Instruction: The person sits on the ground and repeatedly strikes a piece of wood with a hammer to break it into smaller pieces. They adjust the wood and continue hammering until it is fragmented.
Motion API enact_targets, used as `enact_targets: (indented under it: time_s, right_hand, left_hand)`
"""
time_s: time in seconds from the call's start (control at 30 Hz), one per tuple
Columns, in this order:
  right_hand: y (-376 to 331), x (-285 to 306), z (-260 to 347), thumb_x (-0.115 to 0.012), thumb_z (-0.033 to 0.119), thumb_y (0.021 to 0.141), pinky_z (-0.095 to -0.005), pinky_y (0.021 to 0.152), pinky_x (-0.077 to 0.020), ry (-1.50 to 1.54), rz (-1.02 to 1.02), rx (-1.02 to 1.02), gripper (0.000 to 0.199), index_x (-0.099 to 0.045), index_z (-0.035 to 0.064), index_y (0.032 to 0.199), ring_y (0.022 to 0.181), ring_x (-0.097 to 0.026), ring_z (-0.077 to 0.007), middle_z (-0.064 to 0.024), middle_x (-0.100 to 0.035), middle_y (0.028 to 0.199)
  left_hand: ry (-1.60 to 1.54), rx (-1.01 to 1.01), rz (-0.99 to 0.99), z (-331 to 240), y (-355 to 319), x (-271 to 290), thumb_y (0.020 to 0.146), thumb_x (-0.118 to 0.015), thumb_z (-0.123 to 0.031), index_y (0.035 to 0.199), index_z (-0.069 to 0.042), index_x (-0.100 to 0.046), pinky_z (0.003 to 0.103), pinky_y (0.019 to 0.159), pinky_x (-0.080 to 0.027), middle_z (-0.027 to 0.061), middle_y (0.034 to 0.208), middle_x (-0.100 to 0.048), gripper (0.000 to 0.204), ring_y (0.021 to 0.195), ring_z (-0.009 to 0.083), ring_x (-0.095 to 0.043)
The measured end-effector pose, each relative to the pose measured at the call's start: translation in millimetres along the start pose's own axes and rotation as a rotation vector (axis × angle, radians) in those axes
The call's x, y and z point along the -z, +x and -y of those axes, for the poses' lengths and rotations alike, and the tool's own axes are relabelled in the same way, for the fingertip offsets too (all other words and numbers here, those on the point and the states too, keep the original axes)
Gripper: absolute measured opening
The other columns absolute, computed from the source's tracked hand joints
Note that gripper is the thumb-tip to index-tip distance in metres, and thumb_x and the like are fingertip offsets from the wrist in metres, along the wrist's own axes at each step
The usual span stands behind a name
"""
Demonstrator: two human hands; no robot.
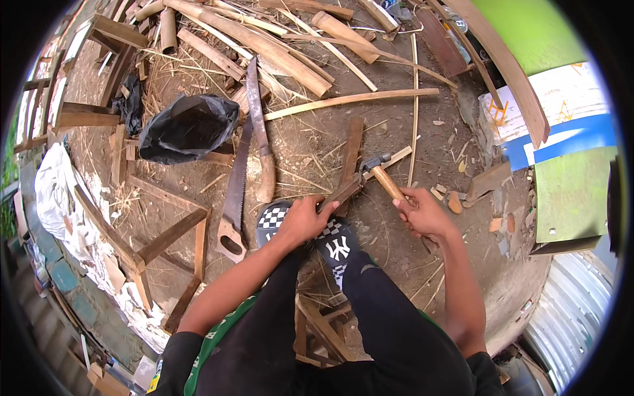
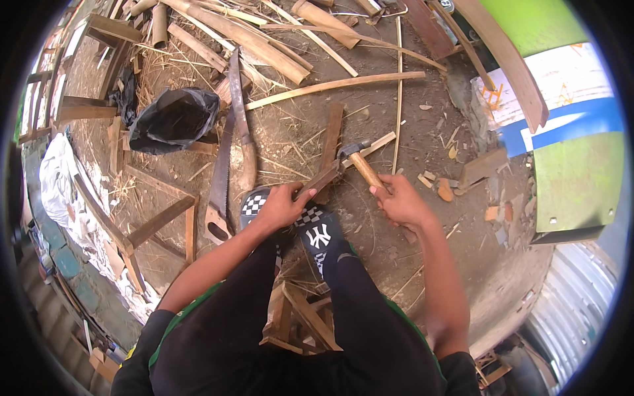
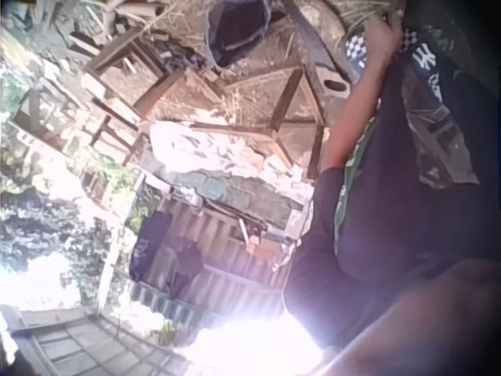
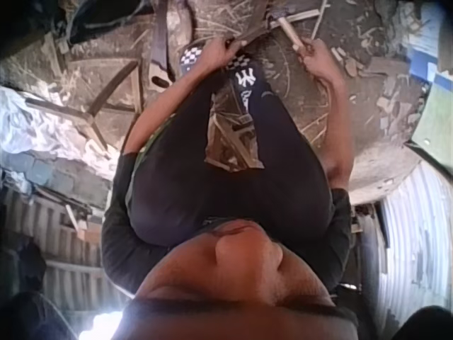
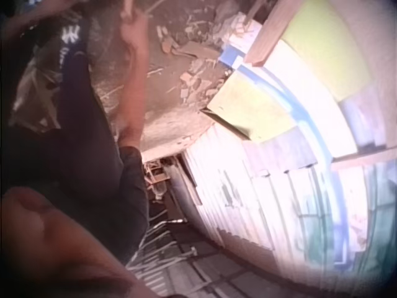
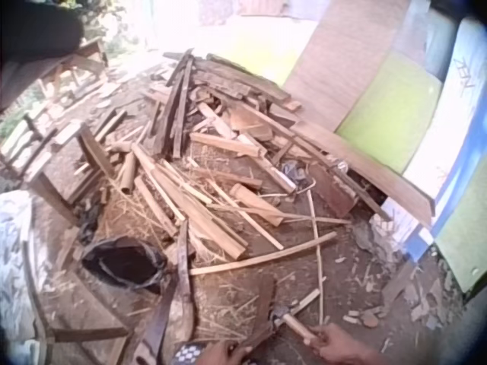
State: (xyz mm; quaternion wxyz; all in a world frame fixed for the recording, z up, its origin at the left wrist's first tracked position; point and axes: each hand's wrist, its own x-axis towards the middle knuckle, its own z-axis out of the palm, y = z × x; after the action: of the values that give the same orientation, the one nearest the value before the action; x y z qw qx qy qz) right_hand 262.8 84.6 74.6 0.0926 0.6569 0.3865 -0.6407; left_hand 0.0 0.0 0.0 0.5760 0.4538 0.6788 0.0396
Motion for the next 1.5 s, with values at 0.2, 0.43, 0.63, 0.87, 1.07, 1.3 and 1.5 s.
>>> enact_targets:
  time_s: [0.2, 0.43, 0.63, 0.87, 1.07, 1.3, 1.5]
  right_hand:
    - [1.9, -46.8, -38.2, -0.058, 0.02, 0.106, -0.0242, 0.038, -0.0331, 0.296, -0.093, 0.09, 0.038, -0.054, 0.0024, 0.139, 0.048, -0.04, -0.0047, 0.0031, -0.047, 0.066]
    - [4.8, -80.7, -69.4, -0.055, 0.023, 0.108, -0.0231, 0.038, -0.0329, 0.313, -0.317, 0.467, 0.032, -0.056, -0.0013, 0.129, 0.046, -0.04, -0.0037, 0.0025, -0.047, 0.065]
    - [-9.7, -78.4, -64.6, -0.047, 0.03, 0.111, -0.0214, 0.038, -0.0334, 0.56, -0.105, 0.285, 0.037, -0.055, -0.0011, 0.13, 0.044, -0.038, -0.0038, 0.0033, -0.044, 0.064]
    - [-8.2, -94.1, -70.5, -0.037, 0.034, 0.113, -0.0222, 0.039, -0.0324, 0.517, -0.155, 0.394, 0.041, -0.056, -0.0006, 0.124, 0.044, -0.037, -0.0043, 0.0027, -0.043, 0.063]
    - [2.6, -96.7, -75.4, -0.038, 0.035, 0.113, -0.0235, 0.045, -0.0324, 0.302, -0.339, 0.553, 0.04, -0.058, 0.0015, 0.106, 0.05, -0.039, -0.0043, 0.0038, -0.042, 0.062]
    - [11.1, -101.1, -73.2, -0.04, 0.033, 0.112, -0.0257, 0.048, -0.031, 0.193, -0.352, 0.661, 0.04, -0.057, 0.0019, 0.094, 0.052, -0.039, -0.005, 0.0036, -0.043, 0.061]
    - [29.1, -105.1, -73.2, -0.045, 0.032, 0.108, -0.0409, 0.054, -0.0414, 0.183, -0.351, 0.636, 0.037, -0.059, -0.0008, 0.097, 0.052, -0.055, -0.0249, -0.0118, -0.053, 0.061]
  left_hand:
    - [-0.139, 0.002, 0.066, 4.0, 2.4, -13.8, 0.103, -0.053, -0.05, 0.103, 0.003, -0.071, 0.046, 0.076, -0.051, 0.0234, 0.077, -0.068, 0.056, 0.078, 0.0371, -0.069]
    - [-0.131, -0.078, -0.05, 11.5, -2.6, -18.1, 0.103, -0.054, -0.049, 0.108, 0.004, -0.067, 0.049, 0.078, -0.051, 0.0254, 0.078, -0.067, 0.055, 0.081, 0.0408, -0.07]
    - [-0.174, 0.002, -0.07, 3.5, -2.2, -7.7, 0.102, -0.056, -0.046, 0.117, 0.004, -0.065, 0.053, 0.086, -0.05, 0.0316, 0.087, -0.068, 0.053, 0.09, 0.0488, -0.068]
    - [-0.089, -0.098, -0.043, 17.1, 2.3, -16.0, 0.107, -0.046, -0.047, 0.105, 0.005, -0.064, 0.053, 0.082, -0.052, 0.029, 0.081, -0.068, 0.055, 0.085, 0.0469, -0.069]
    - [-0.333, 0.142, 0.198, 26.1, 16.0, -5.1, 0.11, -0.036, -0.052, 0.083, 0.001, -0.057, 0.037, 0.051, -0.044, 0.0096, 0.06, -0.054, 0.063, 0.052, 0.0206, -0.057]
    - [-0.281, 0.094, 0.152, 30.7, 19.6, -4.5, 0.109, -0.038, -0.05, 0.08, 0.008, -0.058, 0.045, 0.062, -0.049, 0.0187, 0.065, -0.06, 0.068, 0.058, 0.0276, -0.064]
    - [-0.406, 0.127, 0.194, 23.1, 19.9, -2.6, 0.11, -0.036, -0.054, 0.078, 0.0, -0.055, 0.034, 0.038, -0.04, 0.0052, 0.053, -0.049, 0.065, 0.039, 0.0169, -0.049]
